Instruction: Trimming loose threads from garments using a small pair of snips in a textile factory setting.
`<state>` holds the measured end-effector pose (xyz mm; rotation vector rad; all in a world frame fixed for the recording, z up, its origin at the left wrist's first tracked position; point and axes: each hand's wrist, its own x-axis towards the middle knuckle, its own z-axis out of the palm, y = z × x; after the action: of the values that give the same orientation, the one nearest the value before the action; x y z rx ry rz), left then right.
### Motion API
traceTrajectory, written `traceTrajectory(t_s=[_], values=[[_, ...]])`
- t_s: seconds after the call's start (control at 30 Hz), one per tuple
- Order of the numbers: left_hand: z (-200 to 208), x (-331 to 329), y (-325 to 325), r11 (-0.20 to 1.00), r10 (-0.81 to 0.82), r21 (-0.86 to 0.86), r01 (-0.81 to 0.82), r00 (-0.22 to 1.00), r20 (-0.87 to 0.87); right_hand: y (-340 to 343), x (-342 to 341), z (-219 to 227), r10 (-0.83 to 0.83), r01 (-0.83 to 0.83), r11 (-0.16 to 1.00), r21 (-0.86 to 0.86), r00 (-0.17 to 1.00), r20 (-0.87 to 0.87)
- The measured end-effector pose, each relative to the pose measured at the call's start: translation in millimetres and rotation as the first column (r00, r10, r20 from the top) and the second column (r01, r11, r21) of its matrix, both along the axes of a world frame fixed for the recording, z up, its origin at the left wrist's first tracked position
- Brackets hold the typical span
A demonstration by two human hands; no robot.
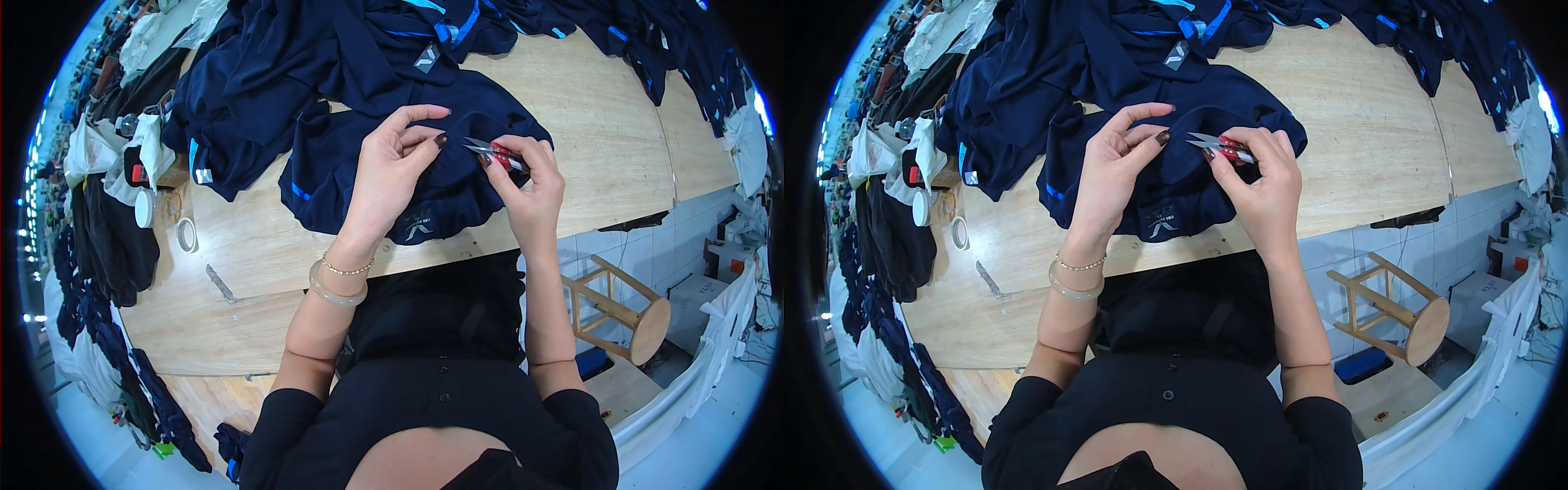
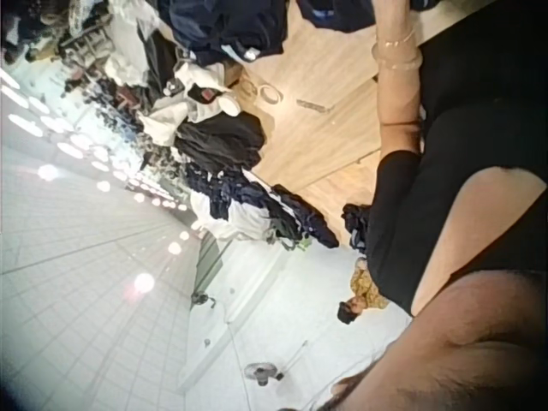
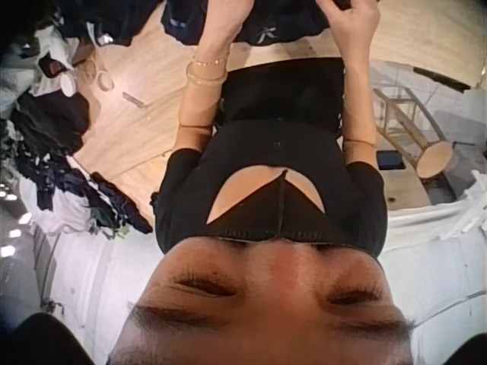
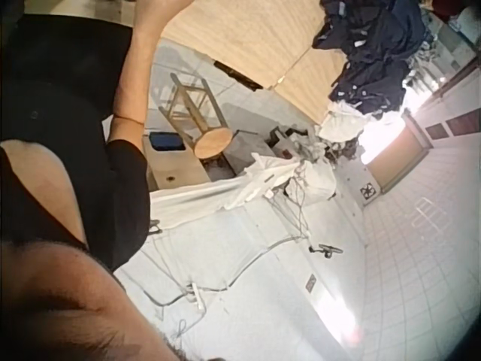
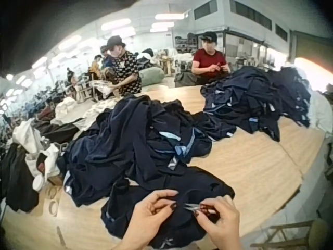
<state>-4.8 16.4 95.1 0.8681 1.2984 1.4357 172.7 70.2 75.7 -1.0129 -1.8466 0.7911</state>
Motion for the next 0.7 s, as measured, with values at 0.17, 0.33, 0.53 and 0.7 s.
traceTrajectory(t_s=[0.17,0.33,0.53,0.7], values=[[-1.8,-1.8,-0.5,1.0,-0.011,-0.004,0.011,1.0,-0.014,0.4,-6.3,2.1,0.023,-0.025,0.998,0.061,0.999,0.033],[-2.7,-1.5,1.0,1.0,-0.024,-0.012,0.024,1.0,-0.017,4.0,-4.8,-0.4,0.024,-0.024,0.999,0.032,1.0,0.009],[-4.5,-3.1,1.4,1.0,-0.008,-0.024,0.008,1.0,-0.01,6.2,-0.1,-1.9,-0.005,-0.01,0.987,0.16,0.996,0.088],[-6.1,-0.2,2.7,1.0,-0.001,-0.011,0.0,0.999,-0.035,6.2,-4.2,0.9,-0.035,-0.002,0.967,0.253,0.989,0.143]])
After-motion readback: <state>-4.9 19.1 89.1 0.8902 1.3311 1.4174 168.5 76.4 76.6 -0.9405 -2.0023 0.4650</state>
